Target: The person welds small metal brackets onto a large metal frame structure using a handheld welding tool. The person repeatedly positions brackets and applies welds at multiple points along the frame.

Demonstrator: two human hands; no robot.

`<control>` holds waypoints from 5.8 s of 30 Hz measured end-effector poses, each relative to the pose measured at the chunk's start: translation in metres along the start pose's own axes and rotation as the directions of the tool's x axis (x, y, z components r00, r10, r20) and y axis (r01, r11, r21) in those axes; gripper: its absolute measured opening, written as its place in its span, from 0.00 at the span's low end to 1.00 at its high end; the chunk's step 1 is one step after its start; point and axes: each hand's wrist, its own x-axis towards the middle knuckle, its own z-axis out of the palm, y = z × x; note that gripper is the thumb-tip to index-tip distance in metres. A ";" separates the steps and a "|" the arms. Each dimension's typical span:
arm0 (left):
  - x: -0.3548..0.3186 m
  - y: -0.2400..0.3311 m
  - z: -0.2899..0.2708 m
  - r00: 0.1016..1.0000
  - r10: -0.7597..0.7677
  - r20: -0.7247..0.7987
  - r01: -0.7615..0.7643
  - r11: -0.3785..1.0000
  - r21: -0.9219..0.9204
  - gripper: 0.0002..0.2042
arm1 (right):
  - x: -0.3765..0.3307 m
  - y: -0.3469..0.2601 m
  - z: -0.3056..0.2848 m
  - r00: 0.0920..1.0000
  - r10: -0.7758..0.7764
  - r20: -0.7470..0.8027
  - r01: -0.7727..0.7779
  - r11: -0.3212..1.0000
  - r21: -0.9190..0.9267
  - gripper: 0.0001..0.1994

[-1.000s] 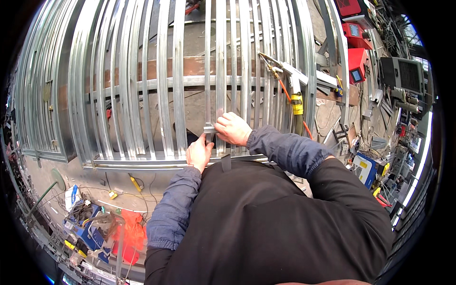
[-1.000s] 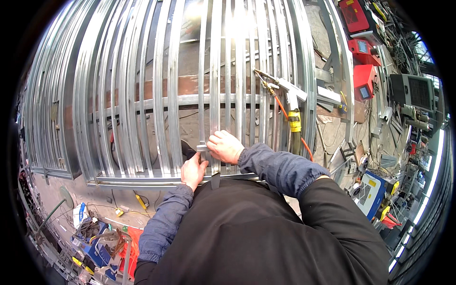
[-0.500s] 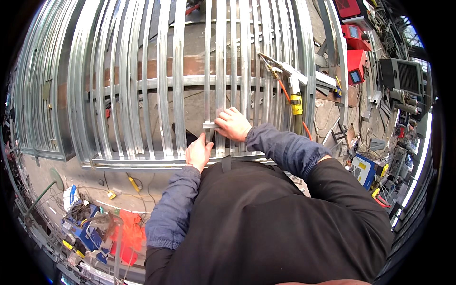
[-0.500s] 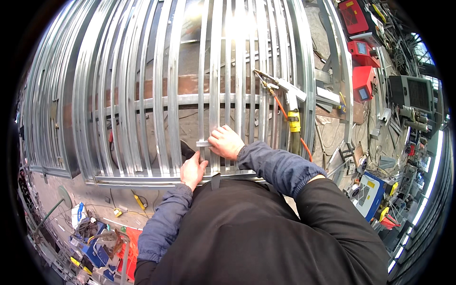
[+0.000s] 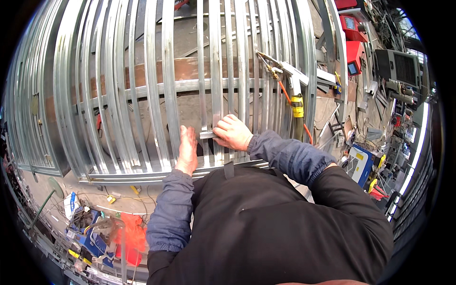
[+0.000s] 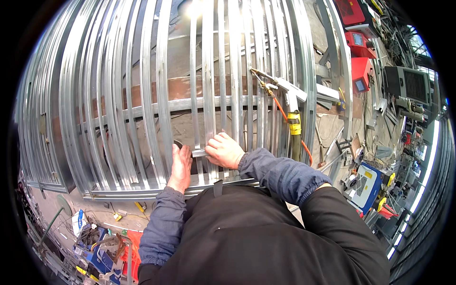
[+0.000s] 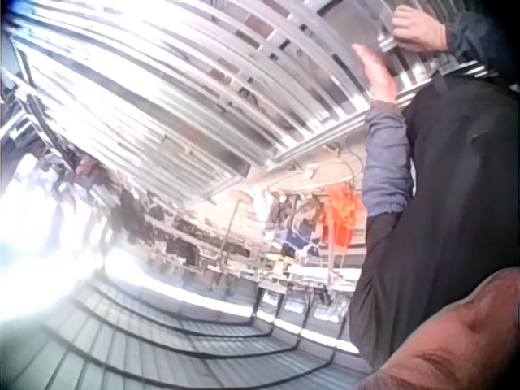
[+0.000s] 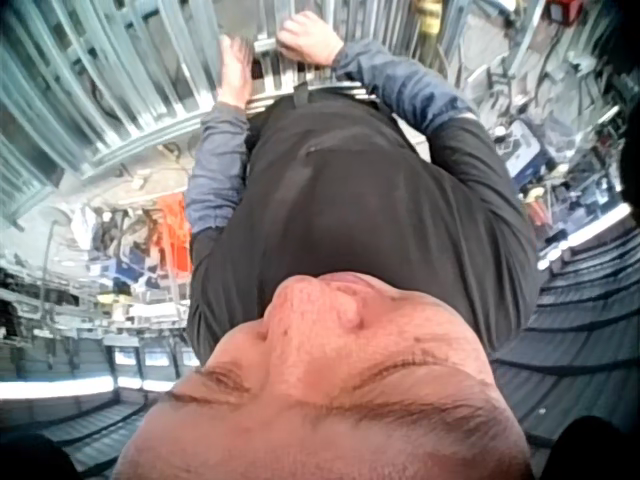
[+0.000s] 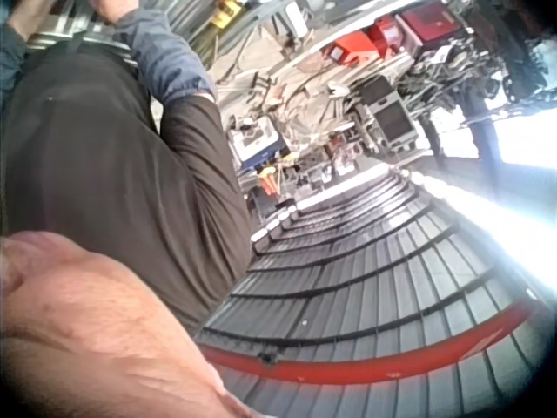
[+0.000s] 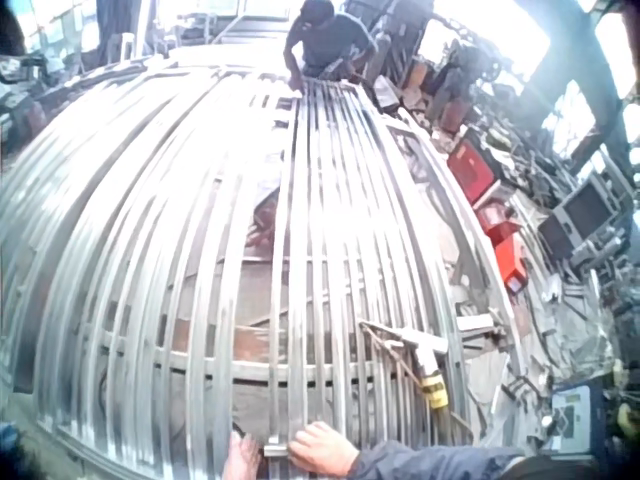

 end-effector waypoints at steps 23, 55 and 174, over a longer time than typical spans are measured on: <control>-0.062 -0.024 0.014 0.942 0.307 0.134 -0.229 0.298 0.927 0.38 | -0.010 0.004 0.001 0.995 0.092 0.029 -0.092 0.996 0.002 0.23; -0.092 -0.054 -0.018 0.869 0.313 0.383 -0.276 -0.338 0.900 0.41 | -0.161 0.169 -0.146 0.428 0.876 0.221 -0.400 -0.036 0.916 0.17; -0.171 -0.098 0.014 0.861 0.504 -0.072 0.147 -0.111 0.983 0.55 | -0.023 0.011 -0.140 0.613 0.087 0.785 -0.584 0.719 0.377 0.27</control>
